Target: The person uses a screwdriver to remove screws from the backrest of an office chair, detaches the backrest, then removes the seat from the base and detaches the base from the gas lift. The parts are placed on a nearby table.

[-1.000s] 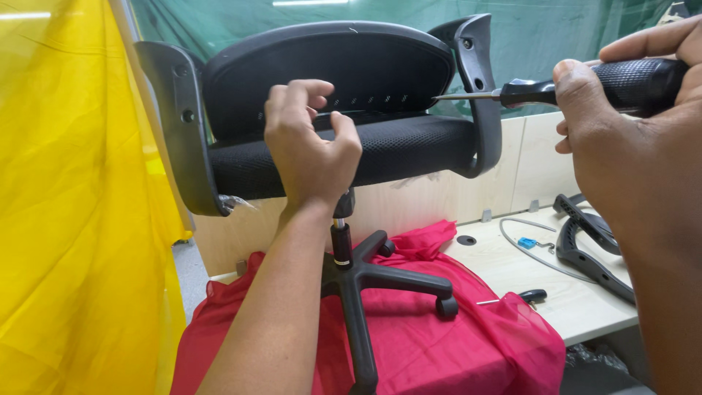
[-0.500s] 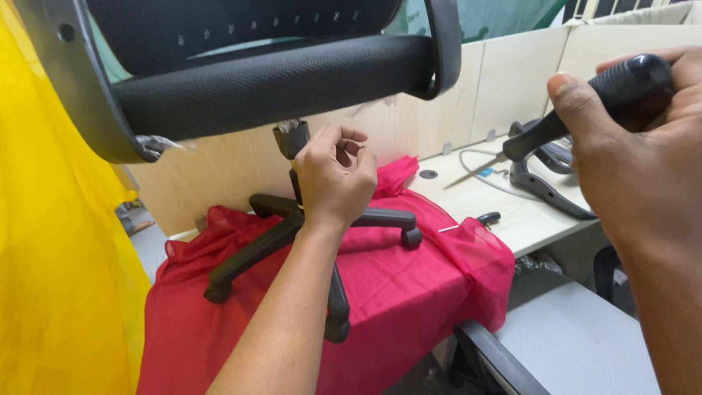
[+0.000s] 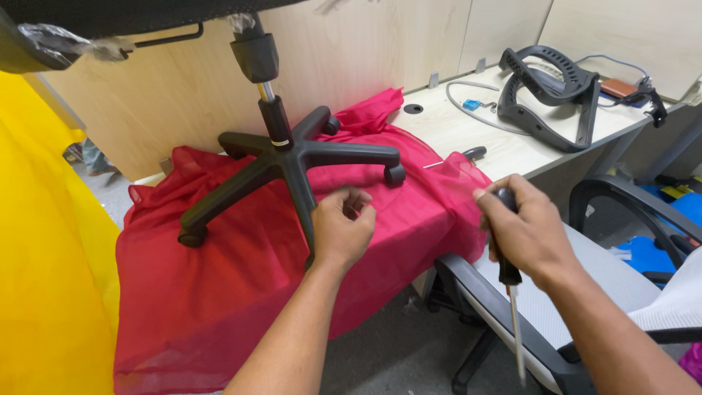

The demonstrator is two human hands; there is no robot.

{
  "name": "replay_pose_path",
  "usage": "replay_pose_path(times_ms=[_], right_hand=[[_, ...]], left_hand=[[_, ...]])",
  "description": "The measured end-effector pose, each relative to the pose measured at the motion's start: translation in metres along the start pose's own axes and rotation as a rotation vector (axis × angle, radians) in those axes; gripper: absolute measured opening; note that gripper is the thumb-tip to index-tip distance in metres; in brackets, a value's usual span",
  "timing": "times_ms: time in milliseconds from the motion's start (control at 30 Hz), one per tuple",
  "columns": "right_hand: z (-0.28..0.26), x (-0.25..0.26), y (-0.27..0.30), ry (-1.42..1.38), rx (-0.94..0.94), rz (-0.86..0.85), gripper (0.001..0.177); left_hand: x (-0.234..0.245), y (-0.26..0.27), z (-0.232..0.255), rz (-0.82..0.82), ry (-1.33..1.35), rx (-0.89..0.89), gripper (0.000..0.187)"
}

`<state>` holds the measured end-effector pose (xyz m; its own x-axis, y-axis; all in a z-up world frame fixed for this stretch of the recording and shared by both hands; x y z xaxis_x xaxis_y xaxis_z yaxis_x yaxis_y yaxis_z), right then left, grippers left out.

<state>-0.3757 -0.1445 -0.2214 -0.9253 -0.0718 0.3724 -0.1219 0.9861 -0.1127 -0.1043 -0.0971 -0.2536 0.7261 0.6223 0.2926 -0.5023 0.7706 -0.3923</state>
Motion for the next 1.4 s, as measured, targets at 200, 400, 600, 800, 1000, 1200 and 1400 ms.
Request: replay_pose_path(times_ms=[200,400,600,800,1000,1200,1400], right_hand=[[0.065,-0.037,0.01,0.04,-0.158,-0.153,0.029],[0.114,-0.068,0.018,0.135,-0.19,-0.276,0.027],[0.178,-0.099,0.022,0.174,-0.256,-0.328,0.026],[0.261,-0.138,0.029,0.142,-0.345,-0.398,0.016],[0.349,-0.162,0.045,0.133,-0.454,-0.348,0.013],[0.424,-0.186,0.067,0.193,-0.527,-0.353,0.012],[0.486,-0.209,0.099,0.31,-0.641,-0.39,0.016]], left_hand=[[-0.011,0.039,-0.063,-0.097,-0.09,0.174,0.011],[-0.019,0.076,-0.122,-0.172,-0.108,0.33,0.011],[-0.036,0.107,-0.184,-0.253,-0.14,0.428,0.012],[-0.06,0.141,-0.256,-0.293,-0.184,0.46,0.013],[-0.093,0.191,-0.334,-0.415,-0.246,0.561,0.015],[-0.115,0.241,-0.404,-0.482,-0.293,0.584,0.017],[-0.129,0.284,-0.466,-0.51,-0.361,0.606,0.019]])
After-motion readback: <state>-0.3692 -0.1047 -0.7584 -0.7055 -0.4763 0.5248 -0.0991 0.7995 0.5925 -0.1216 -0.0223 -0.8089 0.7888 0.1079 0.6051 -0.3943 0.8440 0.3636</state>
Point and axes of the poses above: each hand's wrist, its own y-axis away from the middle knuckle, its own x-axis out of the back of the hand, z = x × y, the point moved 8 cm from there along -y, towards the middle knuckle, and after that the axes turned 4 degrees about x, right-handed, at the moved point
